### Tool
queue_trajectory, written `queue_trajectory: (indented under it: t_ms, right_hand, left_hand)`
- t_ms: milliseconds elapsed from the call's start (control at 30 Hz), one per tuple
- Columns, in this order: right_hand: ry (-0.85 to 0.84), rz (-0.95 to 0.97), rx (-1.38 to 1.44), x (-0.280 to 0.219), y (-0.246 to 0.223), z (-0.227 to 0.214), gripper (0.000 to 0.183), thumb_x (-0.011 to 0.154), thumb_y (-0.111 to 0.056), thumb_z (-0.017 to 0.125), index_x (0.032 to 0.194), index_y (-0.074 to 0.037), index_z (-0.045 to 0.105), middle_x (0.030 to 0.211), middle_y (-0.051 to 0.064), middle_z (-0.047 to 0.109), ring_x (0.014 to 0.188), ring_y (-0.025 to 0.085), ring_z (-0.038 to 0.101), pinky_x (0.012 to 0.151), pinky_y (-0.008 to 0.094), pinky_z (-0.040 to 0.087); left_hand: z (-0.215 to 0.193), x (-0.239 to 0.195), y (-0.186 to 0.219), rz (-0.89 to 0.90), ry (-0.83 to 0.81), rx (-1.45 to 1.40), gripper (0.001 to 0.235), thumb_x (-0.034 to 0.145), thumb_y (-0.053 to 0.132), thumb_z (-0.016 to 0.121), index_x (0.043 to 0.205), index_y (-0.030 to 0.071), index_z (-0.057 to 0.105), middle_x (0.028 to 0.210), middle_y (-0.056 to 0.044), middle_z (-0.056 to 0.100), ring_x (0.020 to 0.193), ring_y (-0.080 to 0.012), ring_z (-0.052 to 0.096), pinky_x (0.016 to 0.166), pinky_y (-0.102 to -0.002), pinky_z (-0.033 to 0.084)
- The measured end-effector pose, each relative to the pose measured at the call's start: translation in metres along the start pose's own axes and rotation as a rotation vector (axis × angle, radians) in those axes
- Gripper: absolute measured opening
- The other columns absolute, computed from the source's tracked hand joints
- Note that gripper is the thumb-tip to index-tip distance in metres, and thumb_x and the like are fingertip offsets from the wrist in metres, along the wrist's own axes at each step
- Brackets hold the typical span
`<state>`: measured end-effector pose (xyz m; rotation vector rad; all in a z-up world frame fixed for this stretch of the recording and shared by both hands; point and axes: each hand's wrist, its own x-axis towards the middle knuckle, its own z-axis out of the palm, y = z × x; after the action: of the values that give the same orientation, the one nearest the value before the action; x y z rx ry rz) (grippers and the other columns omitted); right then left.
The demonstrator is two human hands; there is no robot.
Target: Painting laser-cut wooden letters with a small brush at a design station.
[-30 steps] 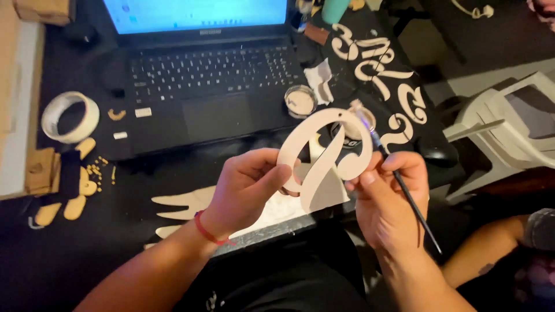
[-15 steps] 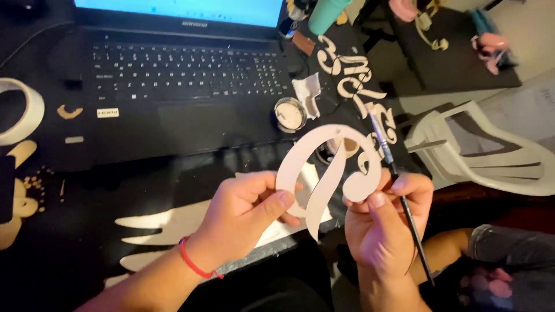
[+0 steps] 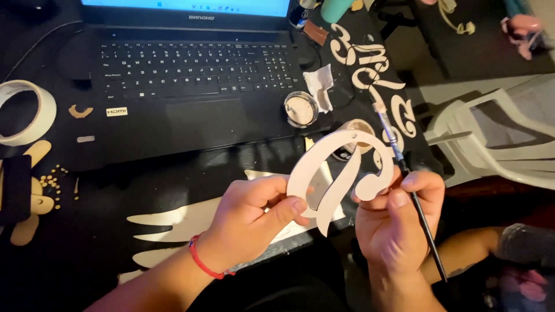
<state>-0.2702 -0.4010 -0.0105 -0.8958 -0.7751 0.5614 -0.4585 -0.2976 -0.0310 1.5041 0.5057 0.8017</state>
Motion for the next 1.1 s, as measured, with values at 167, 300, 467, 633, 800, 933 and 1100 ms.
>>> queue_trajectory:
  t_ms: [167,300,467,633,800,933,1100]
  right_hand:
    - [-0.018,-0.131,-0.112,0.001,0.003,0.009,0.024,0.089,0.000,0.063,0.102,-0.013,0.047,0.076,0.013,0.052,0.066,0.015,0.049,0.070,0.023,0.045]
    - [-0.016,-0.143,-0.132,-0.001,0.005,0.005,0.024,0.090,-0.001,0.062,0.103,-0.014,0.047,0.078,0.011,0.048,0.067,0.014,0.043,0.068,0.024,0.042]
    - [-0.032,-0.116,-0.195,-0.004,0.008,0.002,0.024,0.092,-0.006,0.064,0.103,-0.015,0.045,0.075,0.007,0.046,0.068,0.011,0.041,0.065,0.019,0.038]
    - [-0.041,-0.095,-0.152,-0.006,0.014,0.003,0.024,0.089,-0.003,0.063,0.101,-0.014,0.046,0.076,0.009,0.047,0.068,0.013,0.046,0.070,0.023,0.043]
    - [0.032,-0.089,-0.091,0.003,0.018,-0.020,0.022,0.091,0.003,0.059,0.107,-0.010,0.050,0.101,0.018,0.060,0.086,0.020,0.061,0.083,0.030,0.056]
    - [-0.009,-0.725,-0.959,0.011,-0.021,-0.081,0.054,0.105,0.006,0.064,0.138,-0.017,0.028,0.102,0.021,0.058,0.080,0.026,0.060,0.074,0.037,0.056]
    - [-0.358,-0.359,-0.895,0.004,-0.052,-0.039,0.039,0.110,-0.035,0.036,0.104,0.000,0.052,0.095,0.017,0.063,0.079,0.026,0.075,0.066,0.024,0.065]
  left_hand:
    - [-0.001,0.001,-0.005,0.136,0.031,0.198,0.022,0.093,0.023,0.059,0.112,0.014,0.067,0.087,0.006,0.074,0.074,-0.0098,0.066,0.074,-0.025,0.052]
    - [-0.004,-0.004,-0.027,0.536,0.281,0.441,0.082,0.101,0.049,0.055,0.156,0.000,0.020,0.166,-0.020,0.024,0.161,-0.0375,0.023,0.140,-0.051,0.024]
    - [-0.005,0.002,-0.007,0.528,0.260,0.297,0.081,0.094,0.052,0.057,0.149,-0.001,0.030,0.161,-0.023,0.029,0.159,-0.0375,0.024,0.140,-0.057,0.022]
    - [-0.002,0.006,-0.005,0.046,-0.020,-0.013,0.037,0.092,0.018,0.066,0.126,0.010,0.055,0.119,-0.003,0.066,0.103,-0.0125,0.067,0.091,-0.028,0.053]
    - [-0.004,0.015,0.013,-0.242,-0.105,0.026,0.015,0.089,0.020,0.064,0.095,0.016,0.076,0.078,0.008,0.072,0.072,-0.0053,0.062,0.070,-0.022,0.050]
    - [-0.006,0.018,0.017,-0.426,-0.068,0.135,0.026,0.089,0.027,0.060,0.101,0.017,0.081,0.059,0.007,0.056,0.054,-0.0090,0.043,0.055,-0.026,0.036]
    - [-0.005,0.014,0.011,-0.326,-0.071,0.140,0.027,0.092,0.025,0.058,0.106,0.018,0.080,0.060,0.008,0.058,0.053,-0.0083,0.043,0.053,-0.025,0.037]
